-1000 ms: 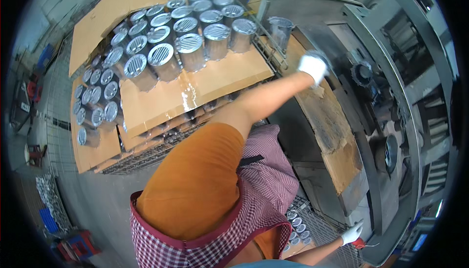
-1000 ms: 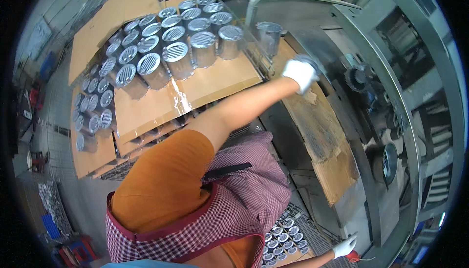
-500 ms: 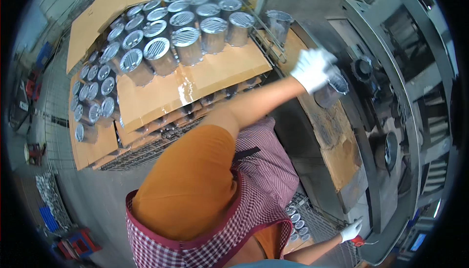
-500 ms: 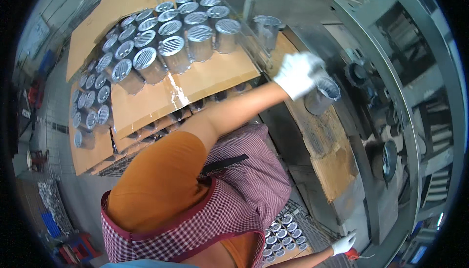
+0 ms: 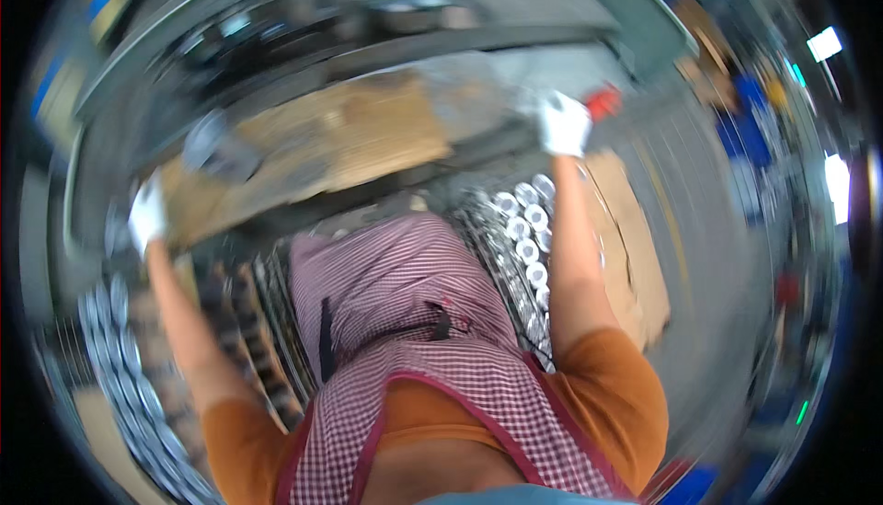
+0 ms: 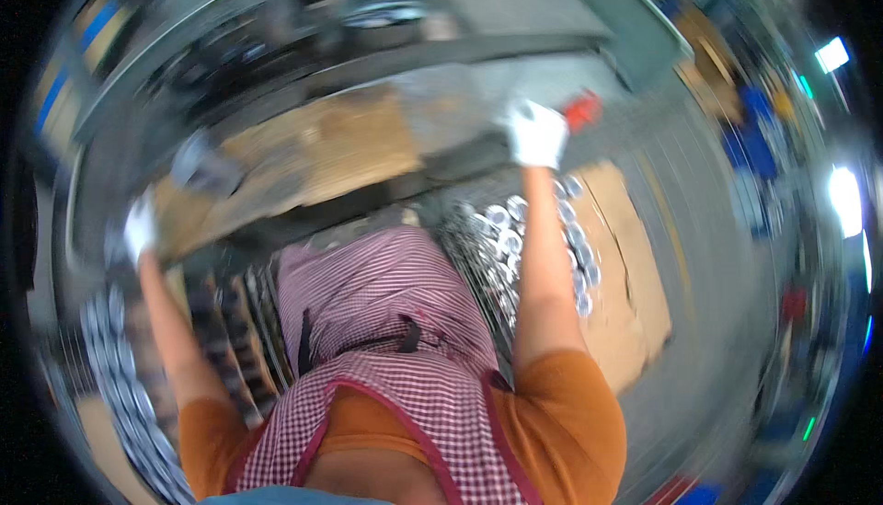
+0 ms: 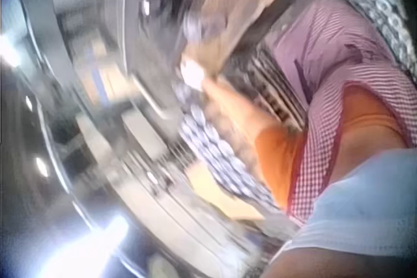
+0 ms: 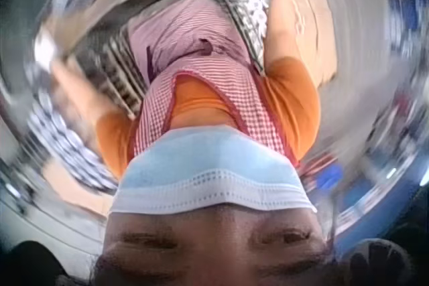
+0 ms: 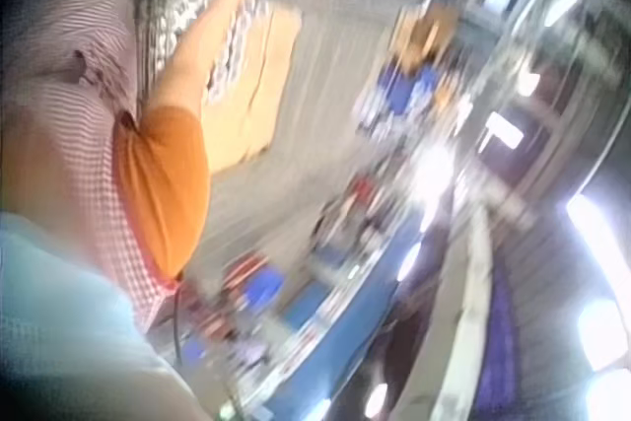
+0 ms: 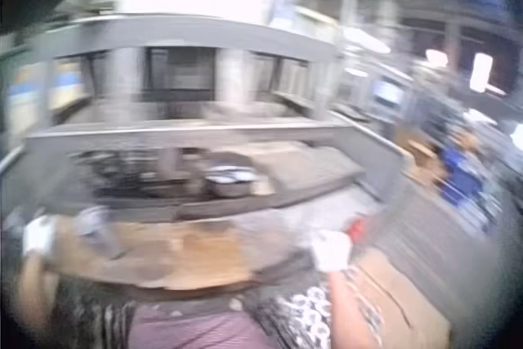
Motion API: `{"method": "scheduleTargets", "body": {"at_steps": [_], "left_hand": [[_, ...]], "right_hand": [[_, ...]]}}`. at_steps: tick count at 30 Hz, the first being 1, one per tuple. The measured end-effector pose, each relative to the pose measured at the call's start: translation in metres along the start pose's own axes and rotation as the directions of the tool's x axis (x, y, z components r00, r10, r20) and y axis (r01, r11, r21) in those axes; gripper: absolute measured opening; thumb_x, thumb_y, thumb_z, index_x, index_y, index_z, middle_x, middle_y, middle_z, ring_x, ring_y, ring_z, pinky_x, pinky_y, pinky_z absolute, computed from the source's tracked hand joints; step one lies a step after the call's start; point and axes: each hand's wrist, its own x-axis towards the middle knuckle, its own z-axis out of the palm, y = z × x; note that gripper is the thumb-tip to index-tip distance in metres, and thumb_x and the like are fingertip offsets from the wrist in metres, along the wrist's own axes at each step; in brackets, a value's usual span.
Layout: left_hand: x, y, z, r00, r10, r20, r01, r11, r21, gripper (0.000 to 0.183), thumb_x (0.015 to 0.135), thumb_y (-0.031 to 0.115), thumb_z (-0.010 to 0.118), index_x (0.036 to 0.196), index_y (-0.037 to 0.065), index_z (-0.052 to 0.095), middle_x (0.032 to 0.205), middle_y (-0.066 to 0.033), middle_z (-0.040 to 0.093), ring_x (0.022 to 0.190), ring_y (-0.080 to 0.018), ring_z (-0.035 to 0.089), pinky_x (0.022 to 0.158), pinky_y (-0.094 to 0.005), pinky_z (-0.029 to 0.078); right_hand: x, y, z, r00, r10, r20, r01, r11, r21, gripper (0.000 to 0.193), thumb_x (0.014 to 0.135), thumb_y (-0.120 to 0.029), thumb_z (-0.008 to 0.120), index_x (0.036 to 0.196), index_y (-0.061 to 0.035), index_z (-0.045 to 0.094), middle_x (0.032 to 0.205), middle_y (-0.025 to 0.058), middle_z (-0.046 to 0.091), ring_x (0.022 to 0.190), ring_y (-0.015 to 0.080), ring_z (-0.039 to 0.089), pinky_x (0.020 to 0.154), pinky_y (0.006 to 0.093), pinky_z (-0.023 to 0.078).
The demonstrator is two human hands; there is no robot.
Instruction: The worker picks up metal motor housings from a storage area, places them into a machine fixture, uses a manual pressure applicator to apply a substance inside, and سپس stacks the completed parts into a large metal crate.
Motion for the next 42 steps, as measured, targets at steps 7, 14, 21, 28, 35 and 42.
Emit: {"method": "scheduleTargets", "body": {"at_steps": [7, 14, 21, 28, 35, 42], "left_hand": [[0.051, -0.124, -0.031, 0.967, 0.252, -0.036, -0.227, 0.916, 0.332, 0.067, 0.092, 0.056, 0.041, 0.13, 0.002, 0.051, 0.132, -0.0161, 0.053, 0.118, -0.0316, 0.053, 0.1, -0.034, 0.038], [0.042, -0.056, -0.014, 0.938, -0.345, 0.037, 0.345, 0.939, 0.021, 0.068, 0.08, 0.066, 0.056, 0.097, 0.001, 0.069, 0.079, -0.0075, 0.065, 0.057, -0.0151, 0.055, 0.05, -0.0287, 0.042], [0.045, -0.049, -0.011, 0.955, -0.296, -0.001, 0.294, 0.948, 0.126, 0.066, 0.076, 0.068, 0.061, 0.077, 0.002, 0.067, 0.068, -0.0039, 0.059, 0.049, -0.0125, 0.048, 0.044, -0.0288, 0.04], [0.073, -0.083, -0.001, 0.964, -0.263, 0.036, 0.261, 0.964, 0.061, 0.06, 0.076, 0.063, 0.066, 0.068, 0.003, 0.063, 0.061, -0.0034, 0.057, 0.046, -0.0122, 0.047, 0.041, -0.0286, 0.038], [0.081, -0.097, -0.005, 0.949, -0.315, 0.032, 0.314, 0.949, 0.03, 0.064, 0.078, 0.066, 0.06, 0.071, 0.002, 0.066, 0.062, -0.004, 0.059, 0.043, -0.0117, 0.046, 0.039, -0.0296, 0.036], [0.073, -0.08, -0.002, 0.958, -0.285, 0.038, 0.279, 0.952, 0.126, 0.064, 0.079, 0.065, 0.058, 0.071, 0.002, 0.065, 0.063, -0.0035, 0.06, 0.045, -0.012, 0.047, 0.041, -0.0286, 0.037]], "right_hand": [[0.003, -0.029, 0.015, 0.971, 0.015, -0.239, -0.008, 0.999, 0.032, 0.036, 0.078, -0.034, 0.061, 0.051, -0.0107, 0.061, 0.051, 0.0156, 0.056, 0.052, 0.035, 0.057, 0.055, 0.0455, 0.044], [0.001, -0.02, 0.005, 0.974, 0.085, -0.211, -0.074, 0.995, 0.059, 0.039, 0.082, -0.038, 0.058, 0.053, -0.0118, 0.063, 0.055, 0.0126, 0.06, 0.054, 0.0321, 0.059, 0.063, 0.042, 0.044], [-0.003, -0.016, 0.007, 0.954, 0.083, -0.288, -0.048, 0.991, 0.125, 0.038, 0.08, -0.038, 0.061, 0.053, -0.0109, 0.061, 0.052, 0.0134, 0.057, 0.053, 0.0328, 0.057, 0.063, 0.0425, 0.044], [-0.004, -0.021, 0.004, 0.975, 0.104, -0.194, -0.082, 0.989, 0.122, 0.043, 0.083, -0.04, 0.057, 0.053, -0.0101, 0.063, 0.052, 0.0118, 0.058, 0.052, 0.0312, 0.057, 0.063, 0.041, 0.043], [-0.002, -0.025, -0.005, 0.99, 0.112, -0.086, -0.103, 0.989, 0.109, 0.042, 0.084, -0.044, 0.053, 0.062, -0.0124, 0.068, 0.059, 0.0092, 0.063, 0.06, 0.0271, 0.062, 0.069, 0.0398, 0.043], [-0.005, -0.021, 0.001, 0.976, 0.124, -0.182, -0.104, 0.988, 0.113, 0.042, 0.084, -0.041, 0.056, 0.055, -0.0107, 0.065, 0.053, 0.0119, 0.059, 0.055, 0.0299, 0.059, 0.066, 0.0406, 0.043]]}}
